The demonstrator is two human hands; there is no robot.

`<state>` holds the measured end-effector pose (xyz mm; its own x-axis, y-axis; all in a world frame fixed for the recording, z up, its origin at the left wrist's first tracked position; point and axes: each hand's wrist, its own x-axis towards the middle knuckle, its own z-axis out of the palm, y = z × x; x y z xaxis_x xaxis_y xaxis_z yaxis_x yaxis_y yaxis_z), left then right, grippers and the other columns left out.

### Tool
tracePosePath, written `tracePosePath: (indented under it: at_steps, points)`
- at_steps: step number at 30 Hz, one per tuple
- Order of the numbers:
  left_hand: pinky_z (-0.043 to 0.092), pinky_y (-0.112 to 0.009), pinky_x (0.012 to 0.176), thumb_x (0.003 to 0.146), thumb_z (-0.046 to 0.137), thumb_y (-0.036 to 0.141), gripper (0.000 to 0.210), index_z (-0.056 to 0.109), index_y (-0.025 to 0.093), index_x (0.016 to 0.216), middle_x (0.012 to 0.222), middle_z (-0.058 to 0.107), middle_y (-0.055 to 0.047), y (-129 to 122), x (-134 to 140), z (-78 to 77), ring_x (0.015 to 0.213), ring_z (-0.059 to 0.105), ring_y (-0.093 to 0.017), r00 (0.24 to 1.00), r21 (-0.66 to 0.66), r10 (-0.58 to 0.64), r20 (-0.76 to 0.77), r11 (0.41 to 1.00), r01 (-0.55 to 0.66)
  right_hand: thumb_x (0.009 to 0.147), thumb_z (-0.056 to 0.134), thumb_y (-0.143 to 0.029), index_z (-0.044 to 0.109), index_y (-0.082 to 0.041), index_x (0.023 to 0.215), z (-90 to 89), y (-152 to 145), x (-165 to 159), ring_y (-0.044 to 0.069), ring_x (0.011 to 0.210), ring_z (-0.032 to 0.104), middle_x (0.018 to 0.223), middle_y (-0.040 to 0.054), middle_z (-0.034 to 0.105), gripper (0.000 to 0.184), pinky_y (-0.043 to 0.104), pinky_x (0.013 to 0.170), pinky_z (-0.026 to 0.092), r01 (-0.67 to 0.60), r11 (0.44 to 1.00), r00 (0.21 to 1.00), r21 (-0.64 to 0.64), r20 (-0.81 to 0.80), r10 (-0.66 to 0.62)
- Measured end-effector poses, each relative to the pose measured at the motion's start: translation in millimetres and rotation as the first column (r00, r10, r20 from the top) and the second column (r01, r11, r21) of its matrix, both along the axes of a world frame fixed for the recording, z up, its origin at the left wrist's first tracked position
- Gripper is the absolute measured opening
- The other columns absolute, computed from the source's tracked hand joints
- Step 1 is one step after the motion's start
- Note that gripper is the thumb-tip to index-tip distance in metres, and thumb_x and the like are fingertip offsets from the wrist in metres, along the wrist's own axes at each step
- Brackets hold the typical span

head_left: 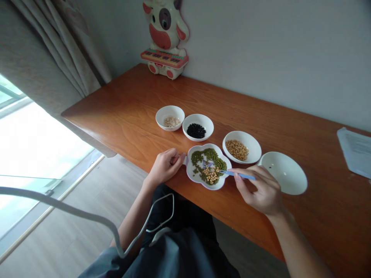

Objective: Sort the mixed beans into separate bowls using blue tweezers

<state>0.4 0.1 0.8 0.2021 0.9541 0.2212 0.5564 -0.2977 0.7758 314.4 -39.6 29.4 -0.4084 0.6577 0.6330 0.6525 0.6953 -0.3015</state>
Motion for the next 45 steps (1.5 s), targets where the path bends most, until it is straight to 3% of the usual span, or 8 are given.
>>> tracePosePath:
  at_steps: [16, 32, 38, 41, 45]
  points:
    - [0.032, -0.026, 0.057, 0.101, 0.055, 0.036, 0.043, 0.031, 0.022, 0.068, 0.062, 0.036, 0.006, -0.1, 0.1, 1.0, 0.057, 0.035, -0.011, 1.0, 0.006, 0.0, -0.004, 1.0, 0.0, 0.088, 0.069, -0.009, 0.071, -0.026, 0.12, -8.7, -3.6, -7.4, 0.018, 0.076, 0.071, 0.098, 0.0025, 0.081, 0.037, 0.036, 0.073, 0.055, 0.025, 0.998, 0.999, -0.061, -0.025, -0.026]
    - [0.032, -0.026, 0.057, 0.101, 0.055, 0.036, 0.044, 0.031, 0.022, 0.068, 0.062, 0.036, 0.006, 0.1, 0.4, 0.8, 0.056, 0.034, -0.01, 1.0, 0.01, 0.004, -0.011, 1.0, -0.003, 0.089, 0.067, -0.008, 0.071, -0.026, 0.12, -10.2, -4.7, -8.5, 0.02, 0.081, 0.072, 0.1, 0.0038, 0.081, 0.036, 0.037, 0.076, 0.06, 0.087, 0.996, 0.992, -0.03, -0.091, -0.089]
    - [0.032, -0.026, 0.056, 0.101, 0.055, 0.037, 0.044, 0.03, 0.022, 0.068, 0.061, 0.036, 0.006, 0.4, -0.3, -0.1, 0.056, 0.035, -0.01, 1.0, 0.008, 0.005, -0.015, 1.0, -0.005, 0.092, 0.064, -0.011, 0.071, -0.026, 0.119, -9.8, -7.8, -3.8, 0.022, 0.079, 0.074, 0.098, 0.006, 0.08, 0.032, 0.038, 0.071, 0.061, 0.211, 0.977, 0.959, 0.019, -0.197, -0.203]
    - [0.033, -0.026, 0.057, 0.101, 0.056, 0.036, 0.044, 0.031, 0.022, 0.068, 0.061, 0.036, 0.006, 0.5, -0.6, -0.4, 0.056, 0.035, -0.011, 1.0, 0.007, 0.004, -0.013, 1.0, -0.004, 0.093, 0.064, -0.014, 0.073, -0.026, 0.118, -9.2, -7.2, 0.9, 0.021, 0.074, 0.072, 0.095, 0.0062, 0.08, 0.029, 0.036, 0.067, 0.059, 0.361, 0.928, 0.908, 0.09, -0.26, -0.327]
    - [0.033, -0.026, 0.057, 0.101, 0.056, 0.036, 0.043, 0.032, 0.022, 0.068, 0.062, 0.037, 0.006, 0.5, -0.4, -0.3, 0.056, 0.035, -0.01, 1.0, 0.01, 0.003, -0.011, 1.0, -0.003, 0.095, 0.063, -0.014, 0.073, -0.026, 0.123, -6.8, -2.3, 5.7, 0.023, 0.079, 0.072, 0.099, 0.0072, 0.08, 0.032, 0.038, 0.074, 0.059, 0.456, 0.877, 0.885, 0.15, -0.186, -0.428]
